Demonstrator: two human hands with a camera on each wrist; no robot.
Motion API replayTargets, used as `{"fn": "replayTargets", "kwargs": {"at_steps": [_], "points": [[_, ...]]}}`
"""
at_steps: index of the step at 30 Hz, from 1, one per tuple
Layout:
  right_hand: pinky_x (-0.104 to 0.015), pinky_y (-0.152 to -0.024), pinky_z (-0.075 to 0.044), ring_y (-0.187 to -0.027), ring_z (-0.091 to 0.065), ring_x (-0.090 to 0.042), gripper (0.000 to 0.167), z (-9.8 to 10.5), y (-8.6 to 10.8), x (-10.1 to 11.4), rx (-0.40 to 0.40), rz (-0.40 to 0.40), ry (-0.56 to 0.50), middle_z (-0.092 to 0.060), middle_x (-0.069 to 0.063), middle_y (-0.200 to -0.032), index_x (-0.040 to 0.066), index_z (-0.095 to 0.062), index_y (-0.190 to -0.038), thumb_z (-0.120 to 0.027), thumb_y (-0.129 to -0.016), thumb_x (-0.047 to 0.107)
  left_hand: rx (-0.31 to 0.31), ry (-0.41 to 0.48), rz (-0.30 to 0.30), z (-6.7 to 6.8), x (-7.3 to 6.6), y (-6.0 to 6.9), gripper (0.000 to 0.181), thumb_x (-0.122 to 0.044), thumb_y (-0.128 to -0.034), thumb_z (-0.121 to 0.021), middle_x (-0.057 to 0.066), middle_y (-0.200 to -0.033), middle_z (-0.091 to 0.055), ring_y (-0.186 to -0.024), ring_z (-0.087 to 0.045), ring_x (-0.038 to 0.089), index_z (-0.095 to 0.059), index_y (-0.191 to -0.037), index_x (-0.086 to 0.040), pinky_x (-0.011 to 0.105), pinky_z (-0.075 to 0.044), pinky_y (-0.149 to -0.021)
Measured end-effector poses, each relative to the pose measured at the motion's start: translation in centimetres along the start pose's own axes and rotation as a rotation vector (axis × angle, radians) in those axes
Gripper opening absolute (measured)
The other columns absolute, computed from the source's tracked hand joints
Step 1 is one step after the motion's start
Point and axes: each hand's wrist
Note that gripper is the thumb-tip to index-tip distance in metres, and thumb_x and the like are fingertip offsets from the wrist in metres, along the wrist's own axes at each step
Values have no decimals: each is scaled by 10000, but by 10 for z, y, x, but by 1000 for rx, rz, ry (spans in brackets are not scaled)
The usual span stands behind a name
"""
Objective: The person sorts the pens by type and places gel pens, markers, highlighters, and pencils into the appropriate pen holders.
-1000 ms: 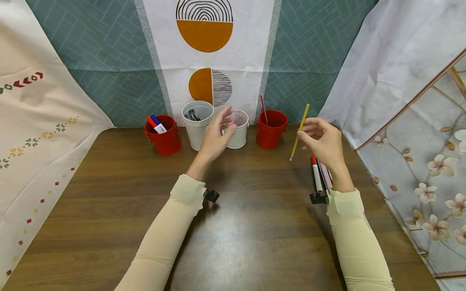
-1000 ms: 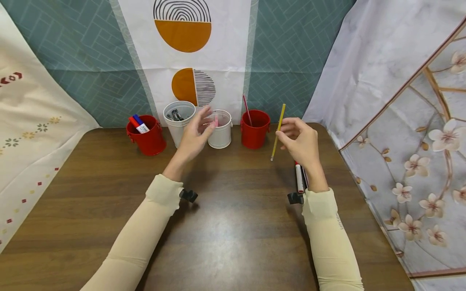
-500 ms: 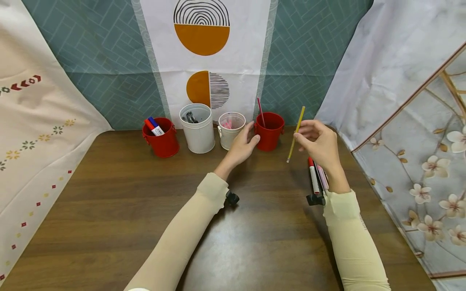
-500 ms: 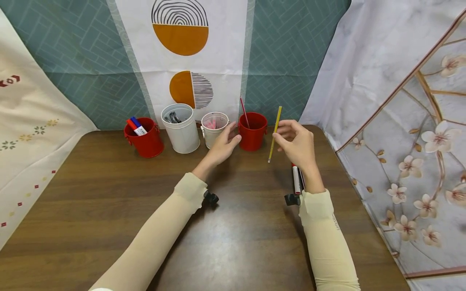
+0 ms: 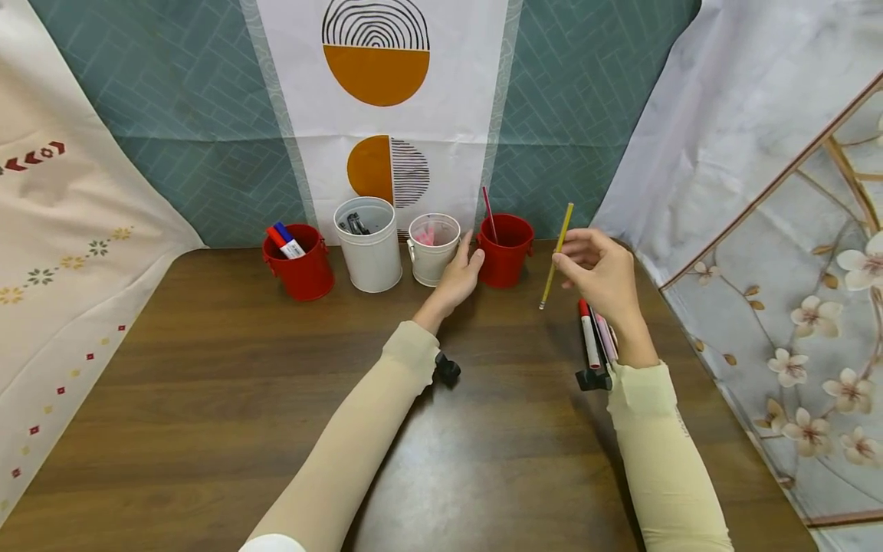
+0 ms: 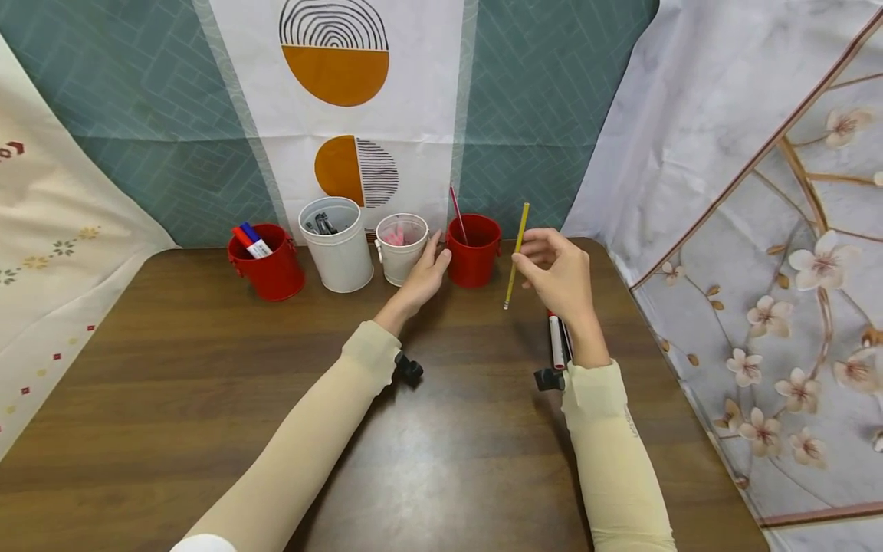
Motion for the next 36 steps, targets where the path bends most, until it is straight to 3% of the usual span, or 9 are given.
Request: {"fn": "replayTargets", "kwargs": {"at_steps": [7,18,24,31,36], "points": [[-285,-540,-612,-688,-699,15,292,-1,0,-2,-2,2,-4,-725,-321,-998,-122,-680,-1192,-758,-912,-98,6,17,-16,-5,2,-3,609,-341,-1154,-393,77,-1723,-340,-1574,-345,282,-200,-1714,-203,464,-305,-1283],[-238,-524,-589,-645,-680,-2,307,-7,-8,5,-45,-10,-42,-738,-260,-992,-127,-660,-1204,-756,-915,-89,-72,-15,-34,-11,7,-6,552,-249,-1155,-404,116,-1660,-448,-1528,-429,274,-286,-1684,-147,425,-350,-1260],[-223,-531,-584,-668,-683,-27,328,-13,-35,15,-28,-4,-48,-742,-190,-1004,-111,-657,-1242,-755,-935,-49,-103,10,-28,-9,6,-7,562,-249,-1151,-419,155,-1591,-526,-1480,-495,277,-289,-1681,-116,412,-387,-1235],[-241,-543,-591,-643,-670,-74,326,-20,-74,23,-60,19,-117,-720,-88,-980,-114,-648,-1250,-738,-954,-13,-109,-61,-22,-7,3,-7,562,-270,-1151,-410,91,-1678,-426,-1538,-413,286,-289,-1692,-179,436,-324,-1274],[-224,-564,-595,-647,-679,-80,323,-24,-94,22,-89,3,-84,-722,-72,-998,-57,-671,-1261,-744,-958,26,-92,-62,-32,-9,3,-7,565,-265,-1151,-424,101,-1673,-432,-1537,-416,268,-293,-1689,-154,417,-329,-1272]]}}
Point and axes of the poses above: each hand's wrist, its own y-axis away from the middle knuckle, its own z-axis out of the back of the hand, x = y × z
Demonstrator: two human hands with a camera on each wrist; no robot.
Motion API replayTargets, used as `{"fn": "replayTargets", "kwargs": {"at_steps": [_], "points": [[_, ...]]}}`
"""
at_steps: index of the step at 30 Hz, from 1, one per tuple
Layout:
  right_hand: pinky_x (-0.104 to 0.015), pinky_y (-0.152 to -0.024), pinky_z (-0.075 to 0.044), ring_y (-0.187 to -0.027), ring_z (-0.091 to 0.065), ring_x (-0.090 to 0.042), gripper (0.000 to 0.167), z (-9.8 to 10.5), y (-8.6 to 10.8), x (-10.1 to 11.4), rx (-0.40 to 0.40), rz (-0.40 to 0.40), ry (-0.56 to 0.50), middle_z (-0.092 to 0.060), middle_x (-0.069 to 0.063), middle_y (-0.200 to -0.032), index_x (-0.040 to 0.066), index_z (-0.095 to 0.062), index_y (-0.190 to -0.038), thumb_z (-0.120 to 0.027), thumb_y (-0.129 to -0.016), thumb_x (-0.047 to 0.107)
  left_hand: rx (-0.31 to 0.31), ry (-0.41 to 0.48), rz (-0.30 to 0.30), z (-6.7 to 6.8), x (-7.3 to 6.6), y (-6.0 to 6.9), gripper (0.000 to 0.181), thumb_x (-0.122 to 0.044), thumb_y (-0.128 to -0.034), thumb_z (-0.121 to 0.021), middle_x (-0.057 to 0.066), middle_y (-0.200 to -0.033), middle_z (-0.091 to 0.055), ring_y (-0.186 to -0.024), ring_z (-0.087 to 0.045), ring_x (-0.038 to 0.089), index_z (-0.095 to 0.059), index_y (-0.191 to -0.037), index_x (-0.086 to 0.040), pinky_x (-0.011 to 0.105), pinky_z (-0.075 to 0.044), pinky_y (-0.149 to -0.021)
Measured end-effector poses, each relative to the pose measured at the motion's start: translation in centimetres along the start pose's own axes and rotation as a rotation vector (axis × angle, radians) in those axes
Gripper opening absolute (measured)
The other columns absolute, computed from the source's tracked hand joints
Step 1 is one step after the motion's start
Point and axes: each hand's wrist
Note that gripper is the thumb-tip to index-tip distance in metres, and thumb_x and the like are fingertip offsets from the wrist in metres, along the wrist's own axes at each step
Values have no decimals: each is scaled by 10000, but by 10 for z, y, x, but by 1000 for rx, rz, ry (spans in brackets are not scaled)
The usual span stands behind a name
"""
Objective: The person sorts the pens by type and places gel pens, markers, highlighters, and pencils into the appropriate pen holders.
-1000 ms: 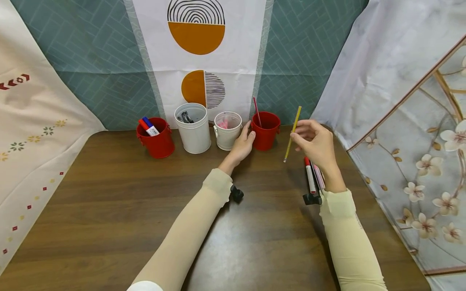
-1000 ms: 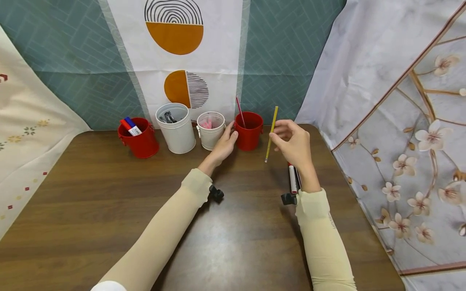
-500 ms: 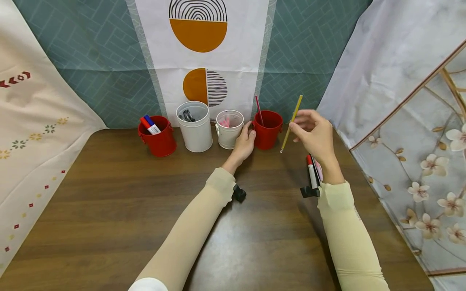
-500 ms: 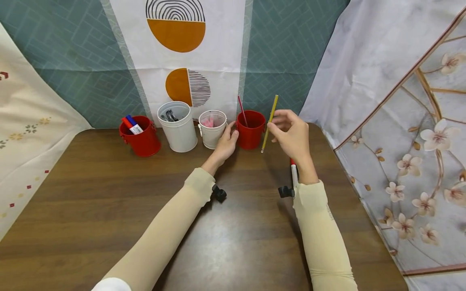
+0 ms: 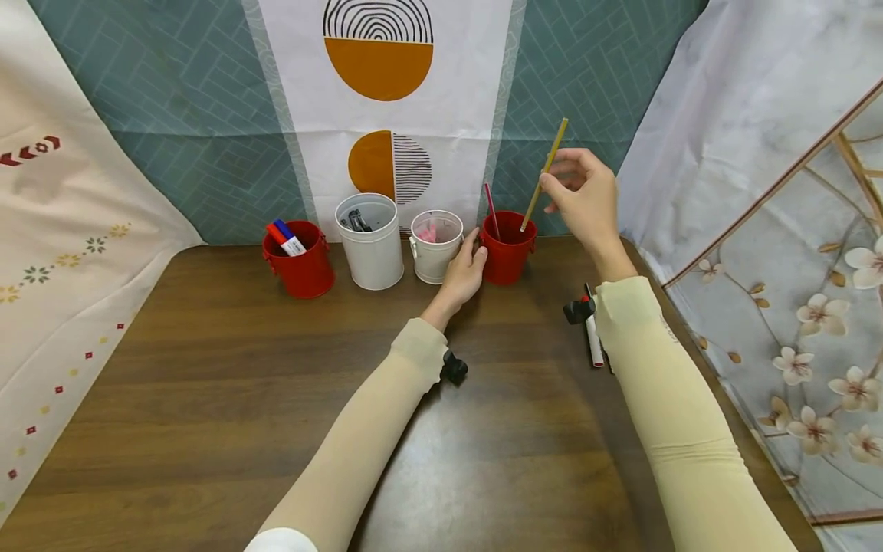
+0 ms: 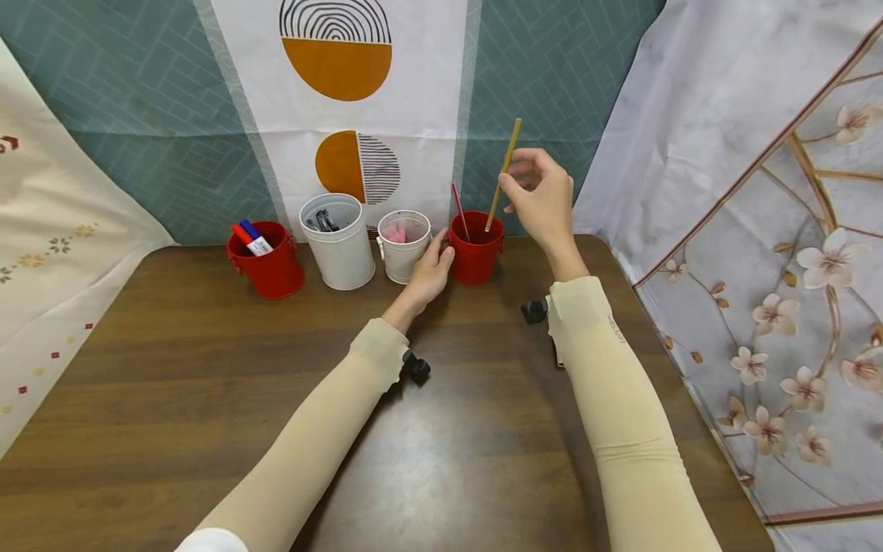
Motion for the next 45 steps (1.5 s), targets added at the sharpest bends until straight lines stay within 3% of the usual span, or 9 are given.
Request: {"fn": "replayTargets", "kwargs": {"at_steps": [6,14,18,22,28,38,41,45], "points": [[-259,-594,-617,-727,-708,-49,354,-6,-15,-18,49,-28,56,-734,-172,-1078,-61,-653,-1307,-729,-975,36,1,-1,-16,-3,3,-1,574,-231,-1145,-448,111,-1682,-413,-1545,-402,254,-290,-1685,-117,384,-314,-1279],[-272,-622,-632,-796,-734,-75,377,-15,-26,-54,123,-45,115,-733,-131,-1094,12,-668,-1341,-756,-991,121,-2,-10,-40,-4,3,-1,563,-211,-1140,-461,123,-1668,-433,-1542,-405,261,-313,-1668,-80,380,-314,-1277],[-355,-672,-652,-892,-756,-294,388,-20,-19,-58,169,-86,154,-723,-202,-1150,-3,-653,-1369,-732,-1004,102,-8,-5,-29,-4,2,-1,551,-215,-1140,-471,134,-1624,-491,-1507,-456,254,-335,-1654,-71,368,-355,-1253],[-330,-654,-650,-928,-739,-420,378,-23,-16,-68,189,-109,162,-723,-235,-1163,-9,-656,-1363,-726,-1001,74,-19,5,-33,-5,2,-1,529,-202,-1137,-481,137,-1582,-536,-1470,-502,244,-366,-1637,-73,352,-390,-1230],[-235,-614,-624,-866,-757,-291,346,-27,-12,-83,225,-118,193,-752,-171,-1137,48,-675,-1331,-746,-1000,118,-32,-12,-43,-5,2,-2,517,-181,-1133,-485,135,-1569,-552,-1453,-522,246,-382,-1632,-94,357,-401,-1223],[-230,-614,-621,-928,-760,-358,347,-29,-8,-90,264,-137,228,-758,-174,-1173,58,-681,-1341,-738,-1011,151,-49,-46,-46,-2,-1,0,504,-170,-1130,-494,102,-1557,-572,-1439,-534,244,-416,-1627,-147,374,-408,-1216],[-256,-646,-636,-918,-769,-319,328,-23,-7,-87,244,-133,220,-759,-166,-1170,69,-692,-1332,-731,-1016,150,-45,-49,-48,-3,-1,0,500,-171,-1130,-496,98,-1561,-569,-1447,-528,235,-421,-1623,-144,361,-404,-1218],[-305,-665,-648,-830,-758,-139,300,-9,-7,-76,217,-98,230,-754,-153,-1142,78,-708,-1307,-725,-1018,154,-40,-58,-43,-3,0,-1,501,-180,-1133,-492,91,-1578,-554,-1465,-510,228,-414,-1626,-146,348,-391,-1228]]}}
Point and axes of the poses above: each hand's wrist, its own y-axis away from the middle knuckle, its own z-axis out of the back of the hand, x = y × z
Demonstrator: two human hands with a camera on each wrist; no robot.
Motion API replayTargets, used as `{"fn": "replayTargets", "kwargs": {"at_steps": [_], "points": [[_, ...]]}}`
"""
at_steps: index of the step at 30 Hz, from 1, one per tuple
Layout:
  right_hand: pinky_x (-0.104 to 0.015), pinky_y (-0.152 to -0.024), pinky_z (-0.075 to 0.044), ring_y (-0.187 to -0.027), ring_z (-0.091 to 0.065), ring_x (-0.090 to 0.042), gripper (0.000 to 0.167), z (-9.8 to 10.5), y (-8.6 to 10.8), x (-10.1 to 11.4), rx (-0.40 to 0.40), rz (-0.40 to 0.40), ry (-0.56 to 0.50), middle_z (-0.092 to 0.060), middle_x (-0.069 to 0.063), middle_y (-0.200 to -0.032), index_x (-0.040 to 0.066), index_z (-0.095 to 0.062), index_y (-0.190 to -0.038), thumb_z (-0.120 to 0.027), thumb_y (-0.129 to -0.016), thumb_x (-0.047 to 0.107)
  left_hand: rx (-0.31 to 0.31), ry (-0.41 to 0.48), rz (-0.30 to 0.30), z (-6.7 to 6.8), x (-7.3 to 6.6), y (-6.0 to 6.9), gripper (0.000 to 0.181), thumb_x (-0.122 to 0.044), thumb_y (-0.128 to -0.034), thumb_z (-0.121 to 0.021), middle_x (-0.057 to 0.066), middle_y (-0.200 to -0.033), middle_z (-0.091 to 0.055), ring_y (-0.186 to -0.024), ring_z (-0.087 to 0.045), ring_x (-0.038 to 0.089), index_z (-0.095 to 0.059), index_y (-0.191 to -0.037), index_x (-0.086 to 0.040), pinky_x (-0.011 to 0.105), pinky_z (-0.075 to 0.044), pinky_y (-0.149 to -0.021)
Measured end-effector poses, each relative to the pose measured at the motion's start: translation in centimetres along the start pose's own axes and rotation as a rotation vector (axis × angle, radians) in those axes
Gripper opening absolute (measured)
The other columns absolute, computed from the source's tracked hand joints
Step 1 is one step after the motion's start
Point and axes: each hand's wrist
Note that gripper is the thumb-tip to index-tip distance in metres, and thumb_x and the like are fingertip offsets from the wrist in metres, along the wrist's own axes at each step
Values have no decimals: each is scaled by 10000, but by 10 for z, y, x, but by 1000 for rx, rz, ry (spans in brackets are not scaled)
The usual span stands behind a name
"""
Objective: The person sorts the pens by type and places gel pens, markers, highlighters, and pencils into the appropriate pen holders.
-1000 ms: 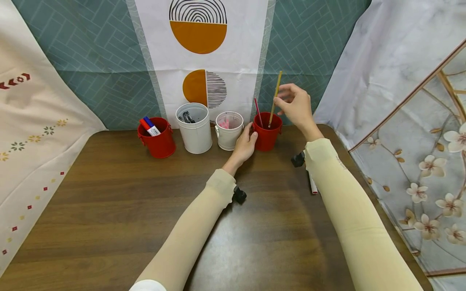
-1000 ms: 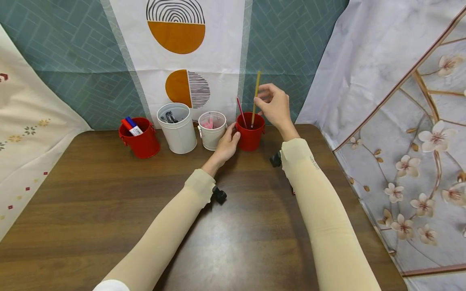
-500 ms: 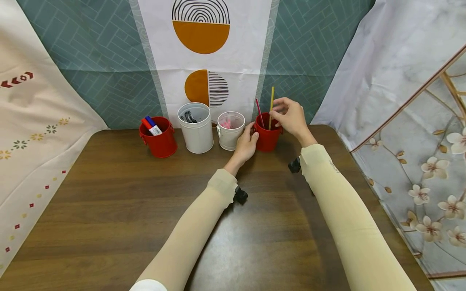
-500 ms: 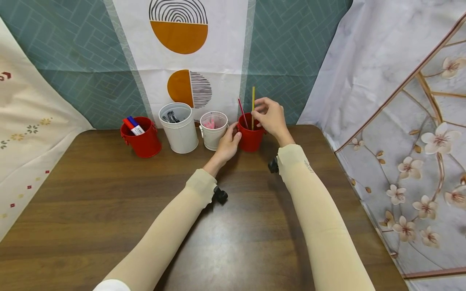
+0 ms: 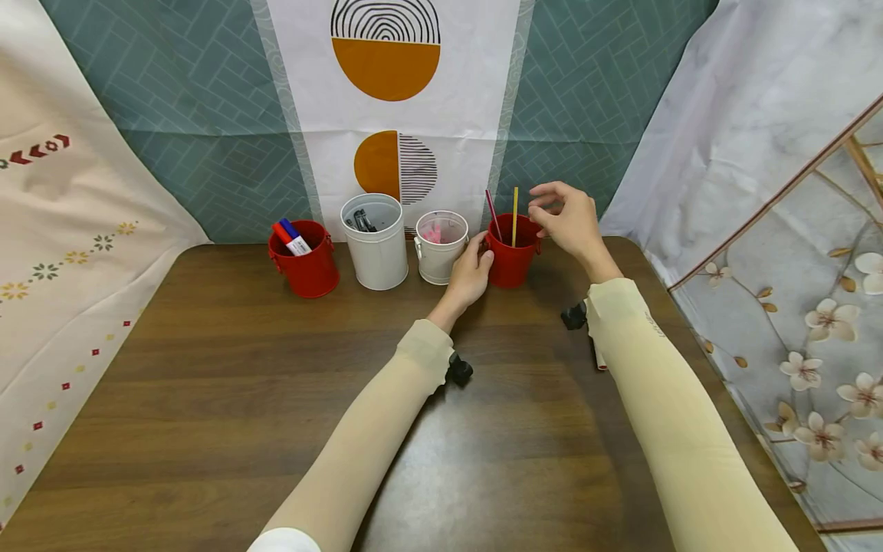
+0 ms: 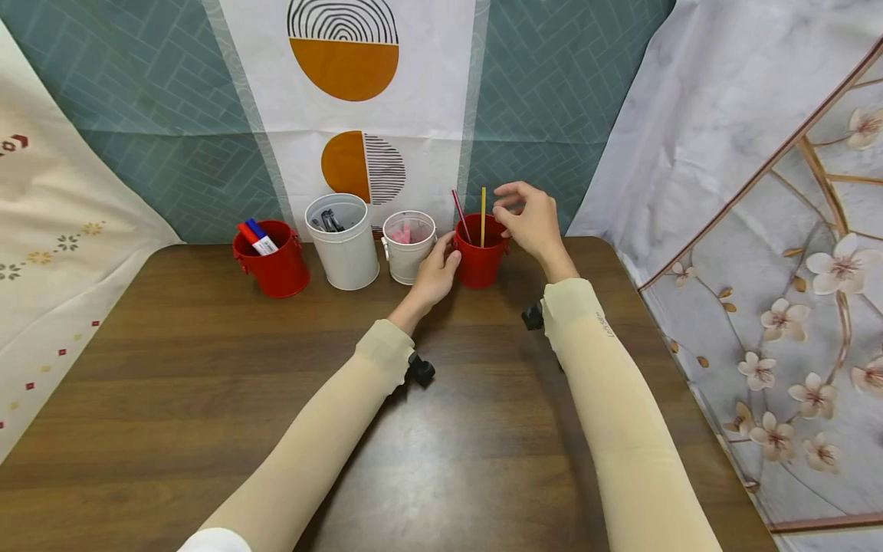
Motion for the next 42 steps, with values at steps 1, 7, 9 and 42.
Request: {"fn": "replayTargets", "kwargs": {"at_steps": [1,7,9,42], "points": [[-300,-661,-646,-809,-748,-95,294,5,2,2,-10,12,4,-752,-143,-1134,77,-711,-1301,-723,-1018,155,1,-2,1,-1,0,0,501,-182,-1133,-491,90,-1581,-551,-1469,-506,227,-413,-1627,-148,346,-388,-1230],[-202,-620,-606,-744,-706,3,284,41,23,16,-60,26,-32,-747,-87,-1087,33,-715,-1278,-718,-1005,110,-1,1,9,-1,0,-1,499,-191,-1133,-489,98,-1564,-565,-1453,-520,242,-418,-1626,-153,357,-398,-1223],[-205,-624,-608,-731,-706,-4,288,53,34,19,-61,3,-34,-748,-47,-1063,21,-713,-1275,-718,-999,102,-5,-2,12,-1,1,-1,497,-194,-1133,-490,98,-1561,-566,-1450,-523,246,-420,-1624,-154,362,-401,-1220],[-529,-812,-555,-914,-711,-322,416,65,123,-40,273,-336,500,-747,-211,-1099,-6,-712,-1248,-750,-965,296,8,-4,18,1,0,1,491,-200,-1138,-480,99,-1571,-555,-1464,-508,237,-418,-1623,-151,359,-391,-1228]]}}
Point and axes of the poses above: each hand's wrist, its own y-axis away from the middle knuckle, its own z-axis out of the back of the hand, x = y × z
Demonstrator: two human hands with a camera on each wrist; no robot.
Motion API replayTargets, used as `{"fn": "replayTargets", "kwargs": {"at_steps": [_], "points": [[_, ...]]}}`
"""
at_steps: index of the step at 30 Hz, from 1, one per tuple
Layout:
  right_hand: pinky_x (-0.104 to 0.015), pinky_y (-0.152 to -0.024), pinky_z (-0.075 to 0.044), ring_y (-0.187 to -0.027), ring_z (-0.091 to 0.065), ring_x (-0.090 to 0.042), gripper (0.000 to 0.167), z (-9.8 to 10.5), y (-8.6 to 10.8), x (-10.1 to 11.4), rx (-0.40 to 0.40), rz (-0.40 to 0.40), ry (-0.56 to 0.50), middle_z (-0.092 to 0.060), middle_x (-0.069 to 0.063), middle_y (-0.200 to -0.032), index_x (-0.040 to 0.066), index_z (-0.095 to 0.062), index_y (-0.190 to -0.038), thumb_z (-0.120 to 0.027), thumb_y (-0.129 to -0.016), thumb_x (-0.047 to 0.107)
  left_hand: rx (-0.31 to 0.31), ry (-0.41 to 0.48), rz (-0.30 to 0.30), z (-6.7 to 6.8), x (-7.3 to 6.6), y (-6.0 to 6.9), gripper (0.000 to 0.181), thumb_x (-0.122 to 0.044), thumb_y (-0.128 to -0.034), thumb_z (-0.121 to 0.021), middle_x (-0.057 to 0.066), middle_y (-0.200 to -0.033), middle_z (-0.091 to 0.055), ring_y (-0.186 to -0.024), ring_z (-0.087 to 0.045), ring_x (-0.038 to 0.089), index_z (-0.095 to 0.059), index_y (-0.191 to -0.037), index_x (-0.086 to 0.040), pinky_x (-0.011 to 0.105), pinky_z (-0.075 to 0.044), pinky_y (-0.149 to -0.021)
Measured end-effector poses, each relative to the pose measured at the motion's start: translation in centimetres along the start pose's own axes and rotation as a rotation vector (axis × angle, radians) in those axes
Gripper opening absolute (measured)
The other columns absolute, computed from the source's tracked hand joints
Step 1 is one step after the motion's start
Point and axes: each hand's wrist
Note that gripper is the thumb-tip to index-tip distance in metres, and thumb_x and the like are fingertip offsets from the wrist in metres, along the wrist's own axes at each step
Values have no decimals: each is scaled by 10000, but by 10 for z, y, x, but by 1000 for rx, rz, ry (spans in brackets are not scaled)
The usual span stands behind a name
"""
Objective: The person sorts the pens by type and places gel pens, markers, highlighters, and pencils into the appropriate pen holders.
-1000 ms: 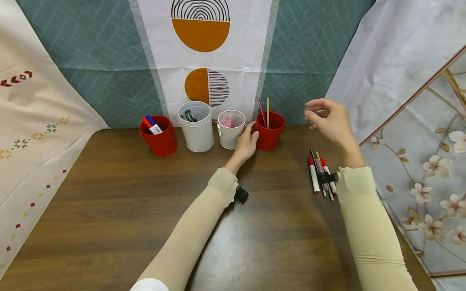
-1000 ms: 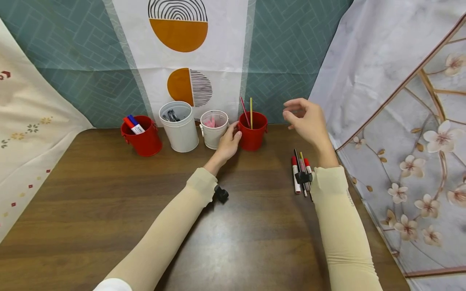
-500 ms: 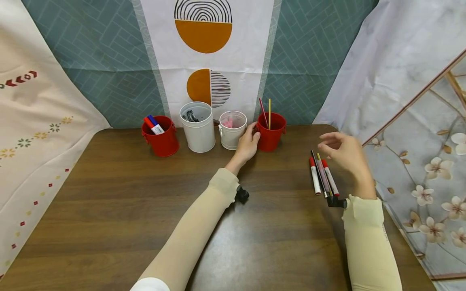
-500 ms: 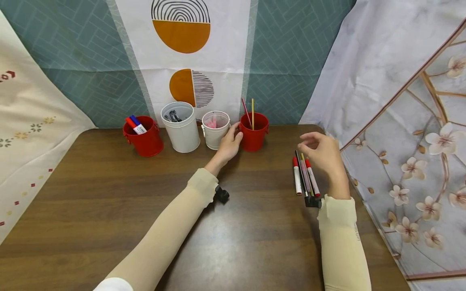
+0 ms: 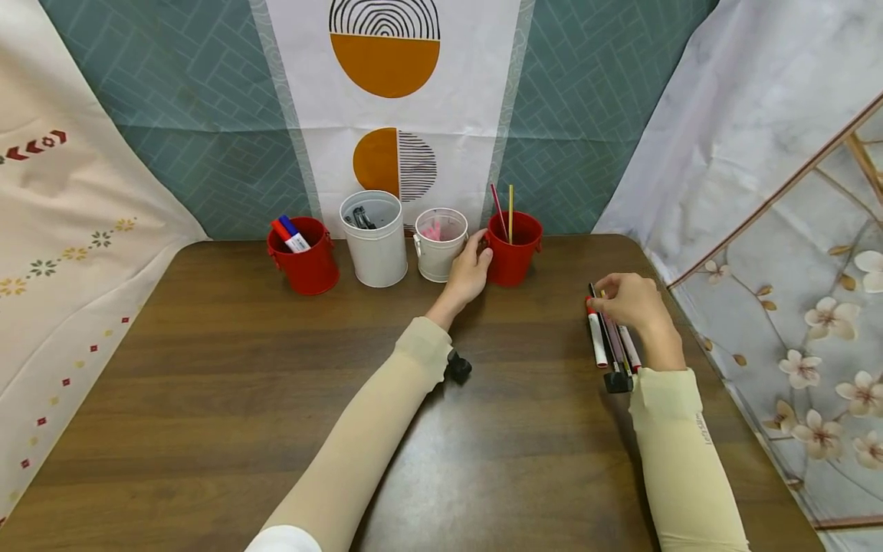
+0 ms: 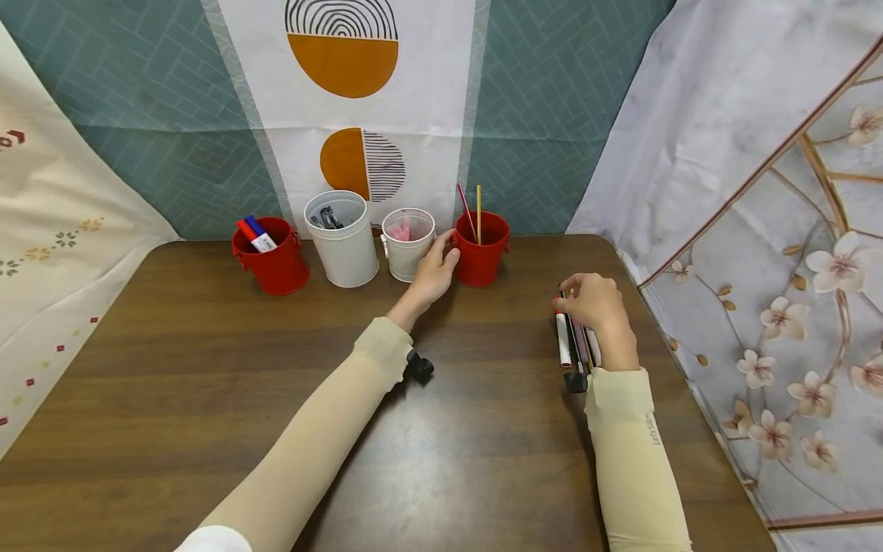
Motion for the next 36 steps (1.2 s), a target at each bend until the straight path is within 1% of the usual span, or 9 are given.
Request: {"fn": "replayTargets", "kwargs": {"at_steps": [2,4,9,13,17,21,24,29,36], "points": [[-612,-858,-531,-1028,-666,-425,426,-2,-1,0,28,-27,21,-726,-219,-1118,-2,-714,-1243,-753,-956,311,-2,3,5,1,0,0,493,-203,-1139,-478,100,-1578,-549,-1470,-502,239,-415,-1625,-156,361,-388,-1231],[-610,-849,-532,-1035,-640,-446,417,-4,-1,1,40,-40,36,-726,-177,-1030,4,-725,-1227,-764,-944,308,-3,7,6,1,0,0,495,-203,-1138,-480,99,-1581,-548,-1471,-502,243,-415,-1626,-159,366,-387,-1231],[-597,-867,-547,-741,-712,-266,417,-8,0,0,117,-89,12,-716,-71,-696,-17,-707,-1232,-784,-946,276,0,5,7,0,1,0,497,-205,-1137,-484,94,-1585,-546,-1471,-502,246,-416,-1628,-164,364,-386,-1231],[-635,-935,-535,-579,-699,-152,417,-10,0,-1,162,-124,9,-695,-28,-607,-37,-688,-1225,-784,-948,260,0,4,9,0,2,0,496,-205,-1138,-480,94,-1591,-540,-1473,-499,253,-415,-1628,-164,371,-383,-1234],[-639,-972,-531,-580,-712,-139,375,-13,-1,0,165,-139,32,-724,-62,-684,-34,-697,-1194,-786,-943,230,1,10,8,0,2,0,498,-201,-1136,-484,94,-1594,-536,-1476,-496,259,-415,-1628,-164,379,-381,-1237],[-530,-861,-605,-621,-735,-153,353,-16,-2,5,181,-160,7,-734,-190,-906,-34,-684,-1155,-808,-924,202,2,7,7,0,1,-1,500,-202,-1136,-482,95,-1589,-540,-1475,-497,255,-413,-1629,-165,377,-385,-1233],[-427,-747,-632,-640,-745,-154,360,-18,-3,10,203,-167,-16,-713,-235,-996,-40,-679,-1151,-824,-910,185,2,9,5,1,0,-1,502,-203,-1136,-480,96,-1584,-546,-1470,-503,249,-410,-1632,-167,370,-390,-1228],[-337,-638,-622,-646,-746,-151,353,-22,-4,13,232,-166,-38,-714,-216,-994,-35,-686,-1157,-822,-907,173,2,4,4,1,0,-1,514,-209,-1138,-475,86,-1597,-532,-1475,-496,251,-393,-1644,-182,371,-383,-1233],[-316,-624,-629,-654,-752,-167,354,-22,-6,13,197,-87,-132,-758,-142,-907,-37,-684,-1185,-806,-917,159,30,-23,6,5,-4,2,557,-219,-1134,-476,79,-1638,-488,-1501,-469,265,-338,-1672,-177,400,-358,-1255]]}}
Point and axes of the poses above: each hand's wrist, its own y-axis away from the middle knuckle, its own z-axis out of the back of the hand, x = y × z
